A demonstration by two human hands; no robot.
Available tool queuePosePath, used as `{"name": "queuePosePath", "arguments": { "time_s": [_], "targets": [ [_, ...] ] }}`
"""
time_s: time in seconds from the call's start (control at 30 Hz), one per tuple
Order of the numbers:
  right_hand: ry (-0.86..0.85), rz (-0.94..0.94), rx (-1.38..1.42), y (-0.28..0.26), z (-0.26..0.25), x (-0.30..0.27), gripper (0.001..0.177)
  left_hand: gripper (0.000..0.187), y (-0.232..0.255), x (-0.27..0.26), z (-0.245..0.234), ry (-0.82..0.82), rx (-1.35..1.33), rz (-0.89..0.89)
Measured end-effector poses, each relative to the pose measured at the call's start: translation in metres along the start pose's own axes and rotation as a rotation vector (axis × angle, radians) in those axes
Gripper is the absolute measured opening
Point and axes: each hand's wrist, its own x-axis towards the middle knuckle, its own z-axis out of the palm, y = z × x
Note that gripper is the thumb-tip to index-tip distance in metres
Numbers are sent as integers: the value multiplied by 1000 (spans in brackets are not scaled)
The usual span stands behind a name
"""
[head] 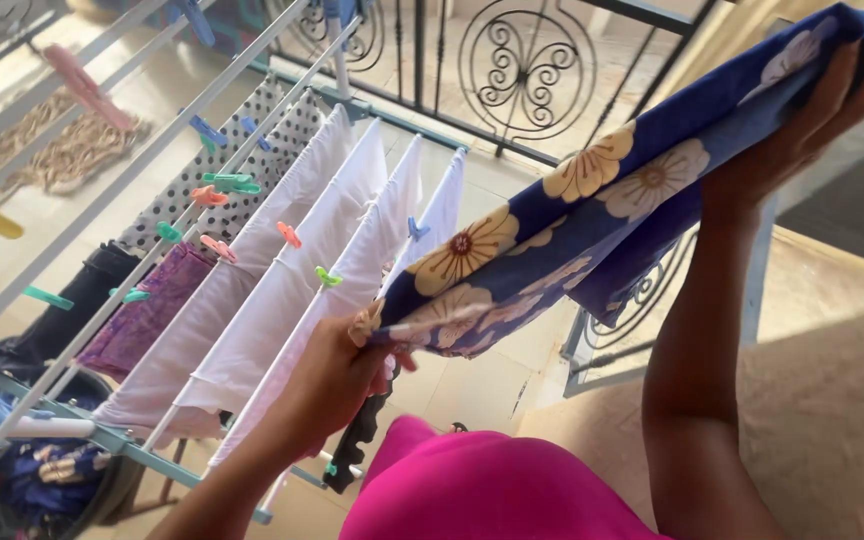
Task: Hang washed laundry items on a drying rack.
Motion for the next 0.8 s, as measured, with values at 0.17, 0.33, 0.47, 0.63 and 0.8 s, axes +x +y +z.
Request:
{"name": "queuePosePath", "arguments": {
  "time_s": [0.17, 0.33, 0.47, 0.63, 0.8],
  "targets": [
    [-100, 49, -71, 35, 48, -5, 79, 23, -1, 70, 1, -18, -184, -125],
    [-207, 6, -25, 61, 99, 8, 79, 25, 0, 142, -18, -18, -150, -35],
    [-250, -30, -35, 97, 142, 9, 66, 25, -14, 181, -31, 24, -163, 154],
    [-248, -197, -201, 119, 184, 34, 66, 19, -61, 216, -44, 86, -167, 268],
    [-173, -327, -223, 131, 233, 51, 71, 14, -61, 258, -53, 161, -118, 196]
  ]
}}
